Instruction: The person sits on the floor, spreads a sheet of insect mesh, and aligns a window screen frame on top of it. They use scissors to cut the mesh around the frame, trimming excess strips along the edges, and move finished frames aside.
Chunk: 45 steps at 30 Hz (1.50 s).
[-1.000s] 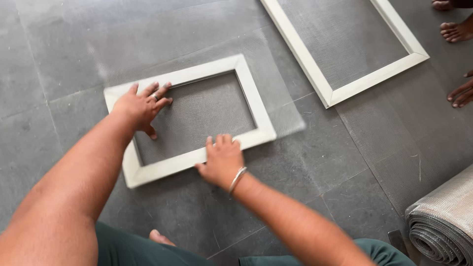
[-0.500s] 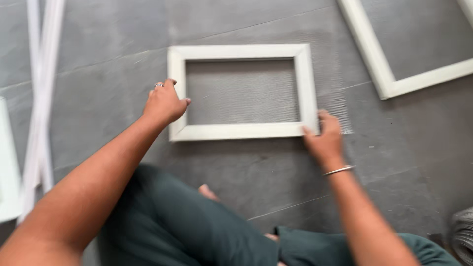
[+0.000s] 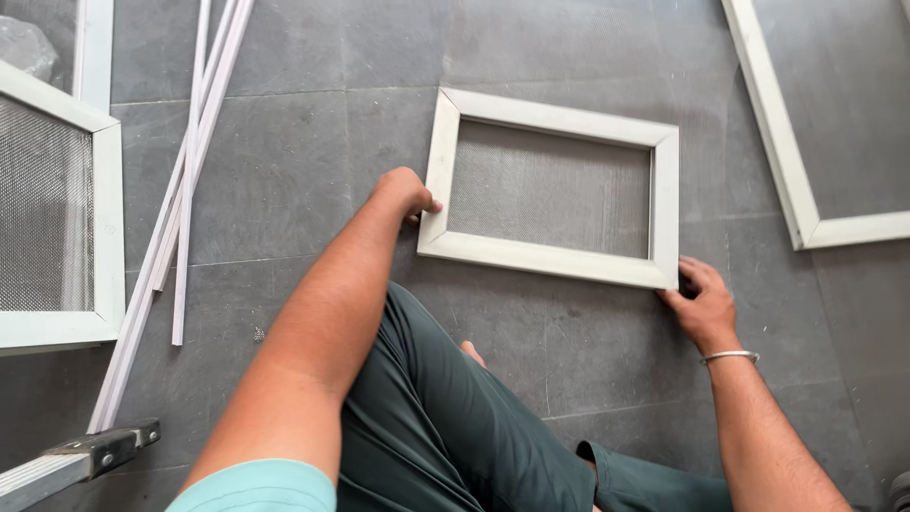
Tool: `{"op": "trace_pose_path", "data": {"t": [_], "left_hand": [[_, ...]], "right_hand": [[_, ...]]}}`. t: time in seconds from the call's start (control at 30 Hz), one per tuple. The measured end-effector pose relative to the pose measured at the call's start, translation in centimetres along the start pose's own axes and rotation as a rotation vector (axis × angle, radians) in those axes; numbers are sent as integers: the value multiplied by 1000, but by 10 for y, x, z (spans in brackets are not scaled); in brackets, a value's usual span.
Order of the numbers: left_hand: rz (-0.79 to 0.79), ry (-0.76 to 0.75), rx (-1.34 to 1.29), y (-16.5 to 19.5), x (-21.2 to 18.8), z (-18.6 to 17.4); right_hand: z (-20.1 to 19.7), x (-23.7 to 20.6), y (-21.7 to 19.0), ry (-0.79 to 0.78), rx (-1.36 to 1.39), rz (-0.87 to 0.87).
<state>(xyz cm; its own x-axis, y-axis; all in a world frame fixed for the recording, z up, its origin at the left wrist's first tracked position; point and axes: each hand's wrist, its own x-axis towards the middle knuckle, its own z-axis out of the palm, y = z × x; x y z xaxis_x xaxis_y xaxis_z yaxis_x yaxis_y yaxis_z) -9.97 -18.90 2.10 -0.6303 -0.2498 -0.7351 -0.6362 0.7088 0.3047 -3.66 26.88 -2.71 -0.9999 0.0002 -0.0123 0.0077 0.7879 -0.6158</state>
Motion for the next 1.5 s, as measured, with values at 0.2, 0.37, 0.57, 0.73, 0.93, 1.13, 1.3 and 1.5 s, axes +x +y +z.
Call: {"op": "trace_pose_path", "data": {"t": [0.2,0.37,0.57,0.73,0.93,1.13,1.3,1.5], "left_hand": [[-15,-196,153,-13,8,-17],[0,32,27,-32,5,-28],[58,53,-83,-46,-2,-38],[58,-1,-89,-51,6,-40],[40,-10,-103,-50,16,-36],[39,-13,-123,-51,19,-32],[36,1,-126,-50,20,-30],[30,-9,-122,-50,21,-30]], "right_hand": [[5,1,-39,-4,-102,42],[16,-6,-70,-38,-147,105],[28,-9,-98,-15,105,280],[33,-8,-103,-15,127,306],[36,-8,-98,-23,170,317],[36,-8,-94,-33,173,339],[35,-9,-89,-41,185,312],[34,-9,-86,-35,167,313]]}}
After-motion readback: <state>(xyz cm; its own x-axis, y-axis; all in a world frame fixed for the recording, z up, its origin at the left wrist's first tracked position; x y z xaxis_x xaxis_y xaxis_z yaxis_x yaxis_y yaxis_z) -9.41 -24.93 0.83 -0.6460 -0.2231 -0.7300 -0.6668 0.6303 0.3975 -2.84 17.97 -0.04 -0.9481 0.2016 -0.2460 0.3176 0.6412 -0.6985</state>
